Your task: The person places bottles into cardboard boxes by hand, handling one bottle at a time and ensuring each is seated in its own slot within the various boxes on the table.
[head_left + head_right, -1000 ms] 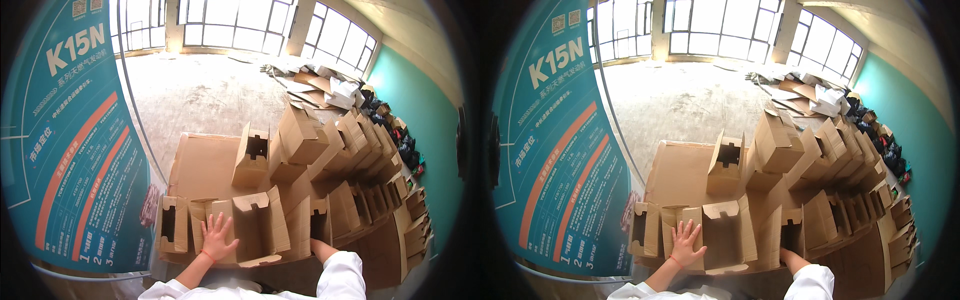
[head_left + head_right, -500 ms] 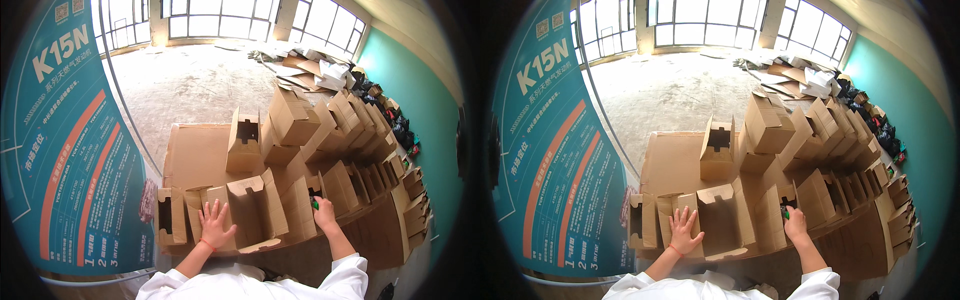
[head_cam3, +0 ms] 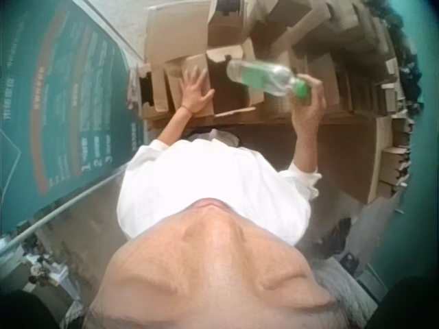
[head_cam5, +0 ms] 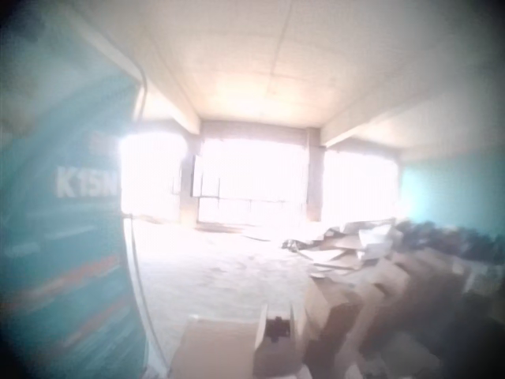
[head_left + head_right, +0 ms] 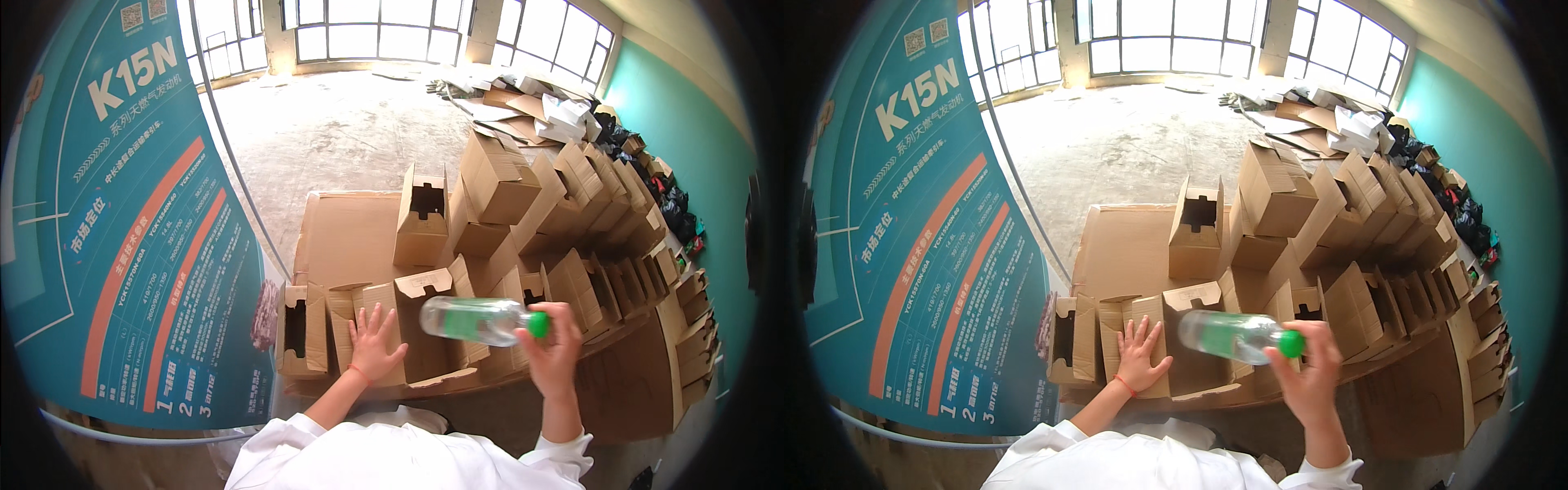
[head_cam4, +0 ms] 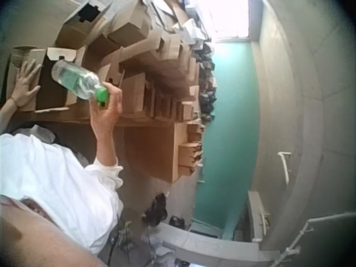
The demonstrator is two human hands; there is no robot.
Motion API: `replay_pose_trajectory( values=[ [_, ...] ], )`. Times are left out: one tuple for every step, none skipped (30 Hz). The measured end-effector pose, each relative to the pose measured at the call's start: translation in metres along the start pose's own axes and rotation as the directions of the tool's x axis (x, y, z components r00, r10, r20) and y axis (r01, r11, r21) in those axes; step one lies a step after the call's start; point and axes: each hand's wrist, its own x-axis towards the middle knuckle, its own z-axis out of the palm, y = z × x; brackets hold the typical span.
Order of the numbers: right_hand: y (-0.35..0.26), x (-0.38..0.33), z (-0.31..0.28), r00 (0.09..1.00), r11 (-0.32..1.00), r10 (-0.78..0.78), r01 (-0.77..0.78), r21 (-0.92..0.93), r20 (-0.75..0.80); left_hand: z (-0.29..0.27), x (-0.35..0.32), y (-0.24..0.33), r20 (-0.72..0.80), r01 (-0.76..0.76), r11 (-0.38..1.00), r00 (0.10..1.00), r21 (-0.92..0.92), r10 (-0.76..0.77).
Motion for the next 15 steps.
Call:
replay_pose_trajectory(
  values=[
    [-0.004,0.004,0.014,0.995,0.997,-0.039,0.044,-0.062,0.091,0.000,0.000,0.000,-0.007,-0.001,1.000,1.000,-0.003,0.001],
    [0.005,0.003,0.037,0.979,0.991,-0.117,0.126,-0.048,0.166,-0.001,-0.001,-0.001,-0.014,-0.001,1.000,1.000,-0.006,0.001],
    [0.011,0.002,0.061,0.961,0.985,-0.166,0.172,-0.009,0.219,-0.002,-0.001,-0.001,-0.002,0.011,1.000,1.000,0.008,-0.011],
    [0.021,-0.002,0.083,0.943,0.980,-0.187,0.200,-0.020,0.274,-0.002,-0.001,0.000,0.003,0.006,1.000,1.000,0.008,-0.006],
    [0.029,-0.007,0.103,0.922,0.973,-0.208,0.229,-0.026,0.326,-0.003,-0.001,0.001,0.006,0.002,1.000,1.000,0.012,-0.002],
    [0.029,-0.012,0.119,0.898,0.958,-0.230,0.277,-0.078,0.375,-0.005,0.000,0.000,0.004,0.004,1.000,1.000,0.022,-0.004],
    [0.042,-0.021,0.133,0.836,0.902,-0.306,0.407,-0.140,0.455,-0.005,0.000,0.000,0.013,0.000,1.000,1.000,0.017,0.000],
    [0.054,-0.029,0.145,0.760,0.825,-0.367,0.532,-0.190,0.537,-0.004,0.001,0.001,0.022,-0.003,1.000,1.000,0.014,0.003],
    [0.057,-0.030,0.149,0.716,0.802,-0.382,0.571,-0.176,0.584,-0.003,-0.001,-0.001,0.028,0.007,1.000,1.000,0.010,-0.007],
    [0.060,-0.031,0.151,0.672,0.778,-0.392,0.607,-0.163,0.628,-0.002,-0.002,-0.001,0.025,0.011,1.000,1.000,0.015,-0.011],
    [0.066,-0.034,0.151,0.653,0.838,-0.235,0.512,-0.191,0.720,-0.002,-0.002,-0.001,0.023,0.012,1.000,1.000,0.020,-0.013],
    [0.066,-0.034,0.148,0.629,0.872,-0.172,0.456,-0.180,0.758,-0.001,-0.002,-0.001,0.026,0.014,1.000,1.000,0.020,-0.014],
    [0.063,-0.034,0.143,0.599,0.901,-0.108,0.396,-0.176,0.794,-0.002,-0.002,0.001,0.030,0.018,1.000,0.999,0.025,-0.019],
    [0.060,-0.034,0.137,0.564,0.926,-0.044,0.333,-0.178,0.825,-0.003,-0.001,0.001,0.024,0.015,1.000,1.000,0.025,-0.016],
    [0.055,-0.030,0.133,0.509,0.936,0.036,0.284,-0.208,0.860,-0.003,-0.001,0.001,0.021,0.016,1.000,1.000,0.025,-0.016]
  ],
)
